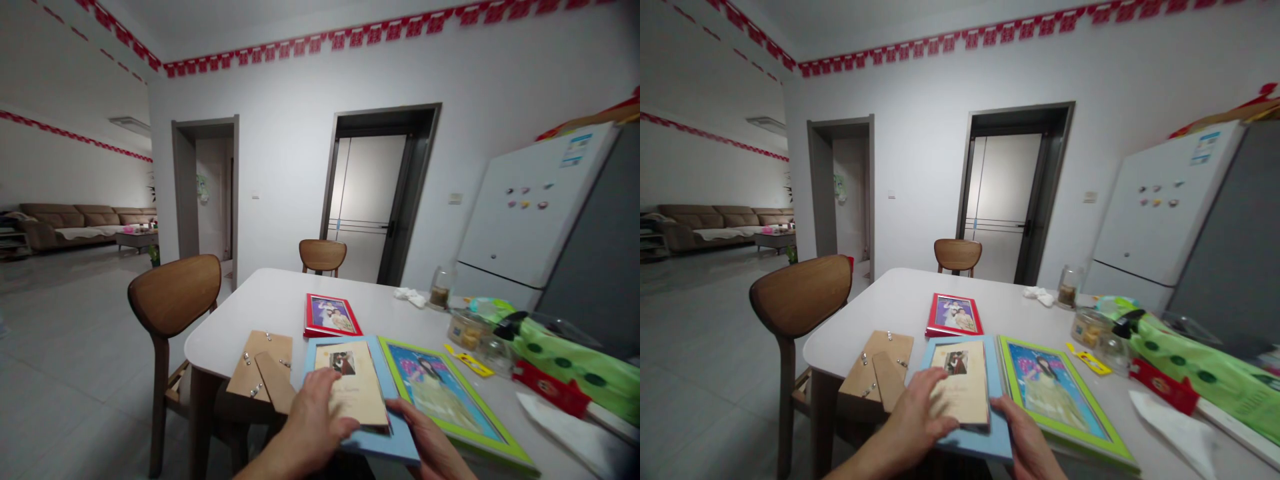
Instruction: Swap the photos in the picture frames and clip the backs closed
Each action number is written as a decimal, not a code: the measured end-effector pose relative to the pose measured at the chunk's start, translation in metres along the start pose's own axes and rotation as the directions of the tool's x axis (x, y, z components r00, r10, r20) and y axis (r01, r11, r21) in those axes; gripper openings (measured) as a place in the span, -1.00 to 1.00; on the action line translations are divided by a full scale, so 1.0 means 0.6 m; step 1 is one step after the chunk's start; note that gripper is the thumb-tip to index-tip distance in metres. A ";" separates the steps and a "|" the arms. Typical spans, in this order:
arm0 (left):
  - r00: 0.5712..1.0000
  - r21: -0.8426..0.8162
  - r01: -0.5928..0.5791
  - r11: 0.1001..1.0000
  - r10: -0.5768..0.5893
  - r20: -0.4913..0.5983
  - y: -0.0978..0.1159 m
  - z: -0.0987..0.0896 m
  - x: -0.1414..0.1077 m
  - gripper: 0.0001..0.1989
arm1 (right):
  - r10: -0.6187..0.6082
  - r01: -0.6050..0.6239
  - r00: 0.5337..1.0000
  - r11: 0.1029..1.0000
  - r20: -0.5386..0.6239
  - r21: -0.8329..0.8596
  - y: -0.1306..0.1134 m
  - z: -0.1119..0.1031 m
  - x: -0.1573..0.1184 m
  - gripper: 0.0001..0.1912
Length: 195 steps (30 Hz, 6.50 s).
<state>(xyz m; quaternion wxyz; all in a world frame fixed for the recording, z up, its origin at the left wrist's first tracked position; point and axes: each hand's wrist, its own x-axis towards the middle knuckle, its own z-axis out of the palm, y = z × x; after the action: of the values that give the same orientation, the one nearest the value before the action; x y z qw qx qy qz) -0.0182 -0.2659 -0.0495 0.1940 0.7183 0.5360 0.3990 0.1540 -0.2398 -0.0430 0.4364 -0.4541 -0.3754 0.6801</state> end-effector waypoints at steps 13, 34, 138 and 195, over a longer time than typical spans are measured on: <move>0.931 0.055 0.090 0.994 -0.064 -0.360 -0.004 -0.055 0.011 -0.52 | -0.277 0.160 0.960 0.684 -0.050 -0.712 0.011 -0.046 0.054 -0.42; 0.973 0.450 0.227 0.864 -0.182 -0.140 -0.091 -0.087 -0.065 -0.53 | -0.383 0.059 0.919 -0.085 0.087 -0.995 0.006 -0.064 0.060 -0.53; 0.966 0.147 -0.169 0.975 0.134 0.223 -0.014 0.003 0.012 -0.67 | -0.474 0.347 0.837 0.074 0.274 -0.935 0.000 -0.054 -0.020 -0.66; 0.984 0.267 -0.014 0.963 -0.033 0.173 -0.066 -0.037 -0.035 -0.69 | -0.468 0.335 0.811 -0.120 0.351 -0.934 0.011 -0.001 0.112 -0.74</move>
<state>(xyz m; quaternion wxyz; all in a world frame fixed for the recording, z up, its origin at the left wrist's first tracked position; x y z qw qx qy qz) -0.0622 -0.2748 -0.0718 0.1437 0.7677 0.5691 0.2569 0.1390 -0.1790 -0.0686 0.2027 -0.5179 -0.8302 0.0384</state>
